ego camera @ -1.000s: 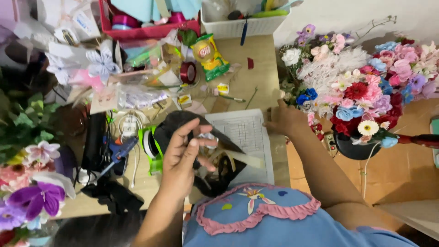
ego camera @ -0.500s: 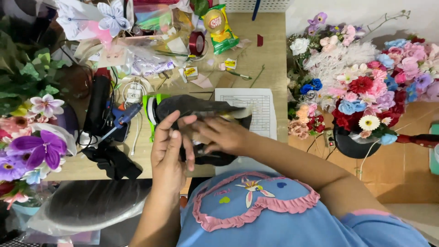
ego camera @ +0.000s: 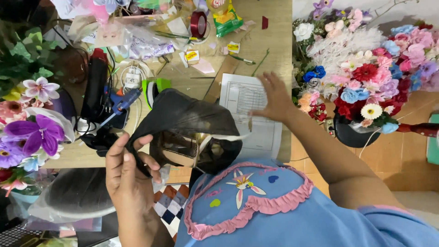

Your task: The person empties a plastic container into a black trash bag, then moves to a table to sort through various craft supplies. They handle items like plastic straws, ribbons, and small decorative pieces, placing them into baskets and containers on the table.

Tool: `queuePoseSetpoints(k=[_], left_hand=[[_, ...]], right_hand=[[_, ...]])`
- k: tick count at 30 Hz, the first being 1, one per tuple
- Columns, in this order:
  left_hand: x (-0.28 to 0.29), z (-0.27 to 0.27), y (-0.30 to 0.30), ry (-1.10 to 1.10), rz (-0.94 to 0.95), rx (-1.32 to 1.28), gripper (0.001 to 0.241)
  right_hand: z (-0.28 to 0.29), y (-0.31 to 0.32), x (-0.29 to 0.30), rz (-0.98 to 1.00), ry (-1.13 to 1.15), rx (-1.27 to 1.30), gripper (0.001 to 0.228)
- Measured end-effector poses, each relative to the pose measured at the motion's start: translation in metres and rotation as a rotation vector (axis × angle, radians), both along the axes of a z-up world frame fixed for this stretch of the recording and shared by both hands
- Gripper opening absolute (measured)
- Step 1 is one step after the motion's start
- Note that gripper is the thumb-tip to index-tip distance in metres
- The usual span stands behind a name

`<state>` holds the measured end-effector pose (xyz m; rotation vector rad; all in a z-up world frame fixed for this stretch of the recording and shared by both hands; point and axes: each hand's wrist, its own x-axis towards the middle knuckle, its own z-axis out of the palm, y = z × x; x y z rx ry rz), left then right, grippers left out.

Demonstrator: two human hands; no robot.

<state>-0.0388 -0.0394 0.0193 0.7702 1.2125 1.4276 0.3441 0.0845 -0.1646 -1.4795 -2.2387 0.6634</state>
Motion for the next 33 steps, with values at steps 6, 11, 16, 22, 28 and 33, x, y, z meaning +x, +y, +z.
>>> queuePoseSetpoints(k=[6, 11, 16, 22, 28, 33], left_hand=[[0.026, 0.015, 0.009, -0.004, -0.093, 0.016, 0.038], [0.049, 0.035, 0.010, -0.086, -0.182, 0.060, 0.037], [0.060, 0.049, -0.005, -0.255, -0.208, 0.139, 0.040], [0.097, 0.043, 0.004, -0.346, -0.264, 0.181, 0.038], [0.112, 0.032, 0.004, -0.354, -0.322, 0.169, 0.042], [0.110, -0.002, 0.003, -0.305, -0.069, 0.077, 0.039]], right_hand=[[-0.070, -0.060, -0.011, 0.157, -0.659, -0.300, 0.132], [-0.134, -0.082, 0.013, 0.070, -0.232, 0.010, 0.092], [-0.134, -0.078, 0.020, -0.157, -0.058, -0.180, 0.026], [-0.072, -0.013, 0.069, -0.452, 0.355, -0.087, 0.035], [0.064, -0.013, 0.051, -0.491, 0.557, 0.713, 0.017], [0.033, -0.032, -0.037, 0.157, 0.725, 0.957, 0.018]])
